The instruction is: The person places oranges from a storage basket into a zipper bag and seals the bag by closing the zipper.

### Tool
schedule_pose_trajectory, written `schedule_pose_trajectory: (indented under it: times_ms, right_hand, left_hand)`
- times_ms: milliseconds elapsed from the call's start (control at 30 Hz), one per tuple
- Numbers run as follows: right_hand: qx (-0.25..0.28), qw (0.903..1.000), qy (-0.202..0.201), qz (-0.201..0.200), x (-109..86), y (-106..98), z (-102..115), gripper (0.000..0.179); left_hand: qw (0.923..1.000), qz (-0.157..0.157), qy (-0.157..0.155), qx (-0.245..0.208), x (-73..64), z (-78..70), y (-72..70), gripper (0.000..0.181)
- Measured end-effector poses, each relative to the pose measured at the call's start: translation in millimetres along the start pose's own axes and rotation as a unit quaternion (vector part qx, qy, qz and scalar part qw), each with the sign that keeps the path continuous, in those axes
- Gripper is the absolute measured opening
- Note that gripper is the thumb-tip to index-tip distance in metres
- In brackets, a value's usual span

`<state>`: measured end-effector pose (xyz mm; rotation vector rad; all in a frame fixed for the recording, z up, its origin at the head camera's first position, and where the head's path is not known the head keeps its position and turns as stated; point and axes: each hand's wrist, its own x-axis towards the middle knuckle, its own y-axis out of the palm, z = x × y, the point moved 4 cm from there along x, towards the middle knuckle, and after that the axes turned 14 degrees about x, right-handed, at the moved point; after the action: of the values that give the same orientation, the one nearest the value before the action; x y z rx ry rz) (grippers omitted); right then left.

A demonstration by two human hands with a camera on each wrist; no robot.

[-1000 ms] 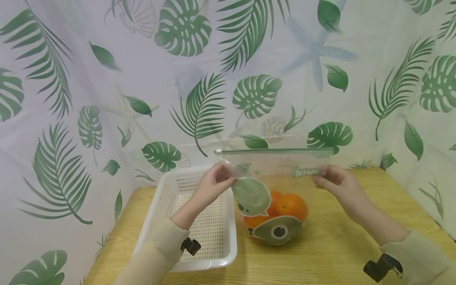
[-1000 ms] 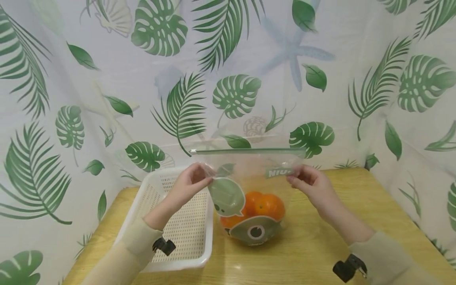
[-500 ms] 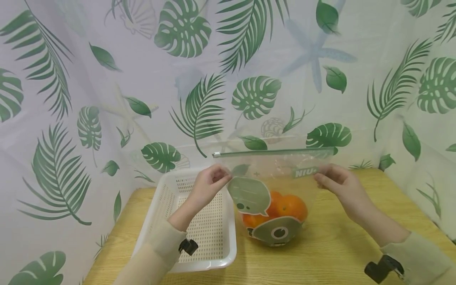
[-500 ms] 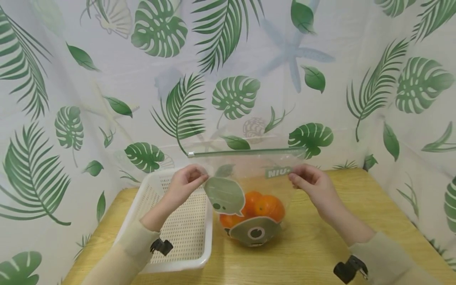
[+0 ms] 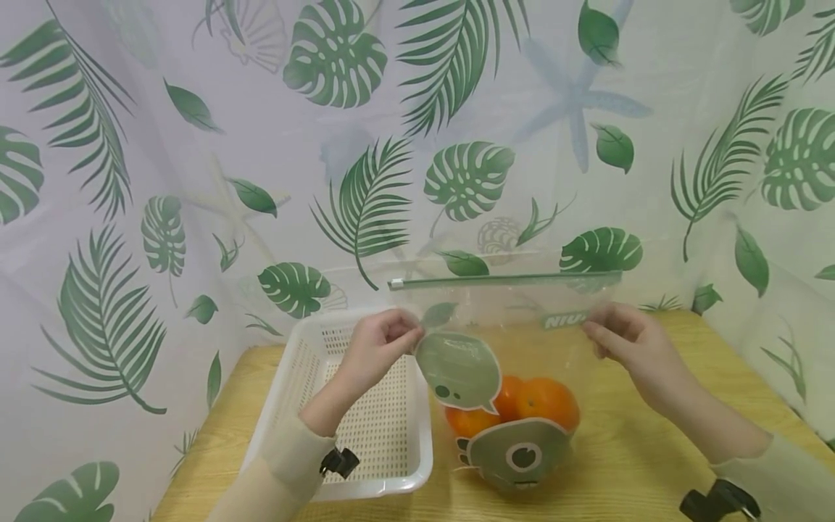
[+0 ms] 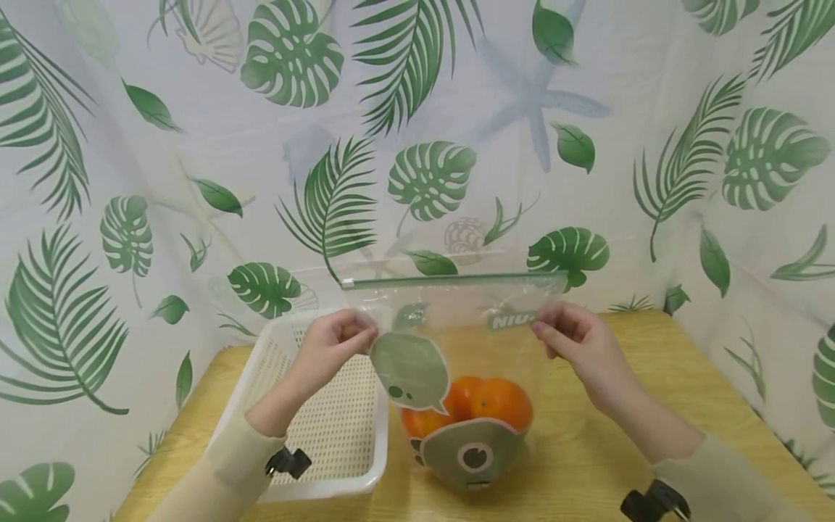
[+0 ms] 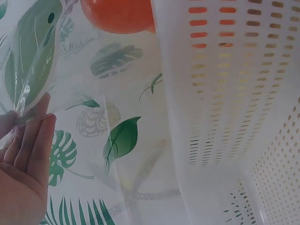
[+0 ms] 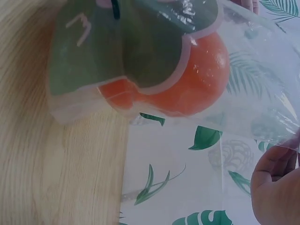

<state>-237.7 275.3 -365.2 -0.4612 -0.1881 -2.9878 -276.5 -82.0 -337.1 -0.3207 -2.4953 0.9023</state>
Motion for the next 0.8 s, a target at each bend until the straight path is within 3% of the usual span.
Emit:
schedule_pose_trajectory:
  times_ms: [233,600,700,800]
  right_hand:
    - [0.045,0.9987,0.026,0.001,-3.1,2.1,-4.5,0.021]
    - [0.045,0.9972,0.048,-0.037,3.9,-7.8,-19.9,0.021]
    - [0.031,0.9977,0.045,-0.041,5.9,-10.6,-23.7,0.022]
    - [-0.026,0.9978,0.041,-0.045,7.8,-13.4,-27.9,0.018]
  left_hand:
    - [0.9982,0.032,-0.027,-0.043,-4.3,2.7,6.0,0.015]
    - [0.9977,0.054,-0.042,-0.001,6.7,13.8,19.3,0.013]
    - [0.9978,0.05,-0.043,0.009,11.1,17.5,20.7,0.013]
    - [0.9974,0.046,-0.051,0.022,15.9,20.2,21.5,0.013]
